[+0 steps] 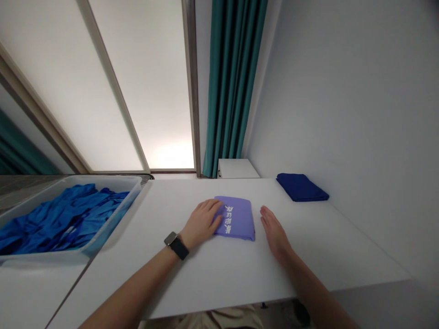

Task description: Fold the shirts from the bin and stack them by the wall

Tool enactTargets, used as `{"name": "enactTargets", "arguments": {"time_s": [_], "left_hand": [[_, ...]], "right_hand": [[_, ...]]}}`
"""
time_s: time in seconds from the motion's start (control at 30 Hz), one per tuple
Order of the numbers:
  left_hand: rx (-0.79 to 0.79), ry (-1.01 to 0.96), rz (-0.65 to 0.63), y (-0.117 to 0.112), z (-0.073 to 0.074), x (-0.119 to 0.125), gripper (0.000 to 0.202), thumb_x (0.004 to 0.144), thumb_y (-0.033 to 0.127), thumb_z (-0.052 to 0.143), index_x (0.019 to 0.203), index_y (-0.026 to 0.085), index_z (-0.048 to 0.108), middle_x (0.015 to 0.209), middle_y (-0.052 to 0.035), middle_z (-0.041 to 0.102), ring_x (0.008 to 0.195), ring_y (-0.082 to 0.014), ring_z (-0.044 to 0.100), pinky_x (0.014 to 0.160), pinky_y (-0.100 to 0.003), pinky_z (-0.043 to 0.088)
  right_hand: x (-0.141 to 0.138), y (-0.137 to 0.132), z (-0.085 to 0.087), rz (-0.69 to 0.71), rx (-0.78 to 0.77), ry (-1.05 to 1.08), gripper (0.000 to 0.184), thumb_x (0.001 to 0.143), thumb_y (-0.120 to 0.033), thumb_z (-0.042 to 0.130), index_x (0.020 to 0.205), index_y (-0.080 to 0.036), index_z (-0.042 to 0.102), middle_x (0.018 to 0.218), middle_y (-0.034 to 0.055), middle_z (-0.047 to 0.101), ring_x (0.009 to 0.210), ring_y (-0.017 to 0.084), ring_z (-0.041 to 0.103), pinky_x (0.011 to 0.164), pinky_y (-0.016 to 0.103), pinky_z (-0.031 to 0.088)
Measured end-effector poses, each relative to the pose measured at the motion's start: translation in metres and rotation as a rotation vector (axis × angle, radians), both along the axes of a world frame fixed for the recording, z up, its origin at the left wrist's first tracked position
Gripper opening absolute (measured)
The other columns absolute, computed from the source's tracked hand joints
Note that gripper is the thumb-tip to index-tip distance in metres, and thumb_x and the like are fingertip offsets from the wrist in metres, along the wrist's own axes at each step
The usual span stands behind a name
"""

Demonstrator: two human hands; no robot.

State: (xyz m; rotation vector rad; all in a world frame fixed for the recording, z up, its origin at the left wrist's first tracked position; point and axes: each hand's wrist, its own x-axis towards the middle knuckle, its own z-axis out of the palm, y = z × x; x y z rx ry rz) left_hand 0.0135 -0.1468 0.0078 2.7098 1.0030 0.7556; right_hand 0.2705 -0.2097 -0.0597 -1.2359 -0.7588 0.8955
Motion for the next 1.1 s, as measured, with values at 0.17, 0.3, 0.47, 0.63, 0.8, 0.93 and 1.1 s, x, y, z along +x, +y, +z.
{"name": "enactTargets", "arguments": {"time_s": [0.17,0.3,0.47,0.63,0.8,0.93,1.1], "left_hand": [[0.030,0.165,-0.051,-0.009,-0.002,0.055,0.055,0.097,0.048,0.038,0.143,0.018,0.043,0.151,-0.0129,0.040,0.140,-0.0289,0.033,0.115,-0.049,0.025],[0.041,0.178,-0.017,-0.009,-0.019,0.080,0.057,0.097,0.052,0.036,0.141,0.018,0.045,0.152,-0.0121,0.040,0.142,-0.0292,0.031,0.116,-0.051,0.021],[0.033,0.168,0.029,-0.009,-0.028,0.086,0.055,0.096,0.050,0.036,0.142,0.021,0.045,0.151,-0.0112,0.041,0.141,-0.0294,0.032,0.116,-0.054,0.021],[0.021,0.176,0.037,-0.010,-0.027,0.086,0.057,0.096,0.049,0.037,0.143,0.018,0.043,0.152,-0.0131,0.040,0.141,-0.0307,0.032,0.116,-0.056,0.019],[0.027,0.154,0.034,-0.010,-0.028,0.086,0.058,0.095,0.052,0.036,0.142,0.020,0.045,0.151,-0.0115,0.042,0.141,-0.0305,0.032,0.116,-0.055,0.019],[0.023,0.170,0.035,-0.010,-0.026,0.085,0.063,0.093,0.057,0.039,0.142,0.018,0.045,0.151,-0.0131,0.041,0.141,-0.0317,0.033,0.116,-0.056,0.019],[0.021,0.179,0.030,-0.013,-0.026,0.087,0.069,0.091,0.061,0.042,0.143,0.016,0.044,0.151,-0.0152,0.040,0.141,-0.0338,0.031,0.115,-0.058,0.018]], "right_hand": [[-0.016,0.028,0.003,-0.037,-0.021,0.098,0.060,0.088,-0.057,0.044,0.140,-0.028,0.047,0.156,-0.0005,0.032,0.145,0.017,0.024,0.121,0.038,0.018],[-0.021,0.036,0.003,-0.002,-0.018,0.118,0.060,0.088,-0.060,0.041,0.141,-0.032,0.045,0.156,-0.0056,0.031,0.146,0.015,0.019,0.121,0.039,0.014],[-0.025,0.037,-0.004,0.102,-0.004,0.100,0.062,0.085,-0.067,0.044,0.137,-0.032,0.052,0.153,-0.0054,0.036,0.146,0.016,0.020,0.121,0.038,0.016],[-0.028,0.040,-0.012,0.106,-0.011,0.083,0.062,0.085,-0.067,0.045,0.136,-0.033,0.052,0.154,-0.0049,0.035,0.145,0.016,0.022,0.121,0.040,0.013],[-0.019,0.050,-0.005,0.109,0.002,0.070,0.062,0.088,-0.065,0.043,0.136,-0.029,0.053,0.154,-0.0031,0.036,0.145,0.017,0.023,0.120,0.038,0.017],[-0.015,0.066,0.004,0.109,0.003,0.085,0.062,0.091,-0.063,0.038,0.142,-0.028,0.047,0.155,-0.0026,0.033,0.145,0.016,0.024,0.120,0.037,0.018],[-0.018,0.076,0.000,0.105,0.026,0.022,0.062,0.091,-0.063,0.040,0.140,-0.026,0.049,0.155,-0.0026,0.034,0.145,0.016,0.023,0.121,0.036,0.013]]}}
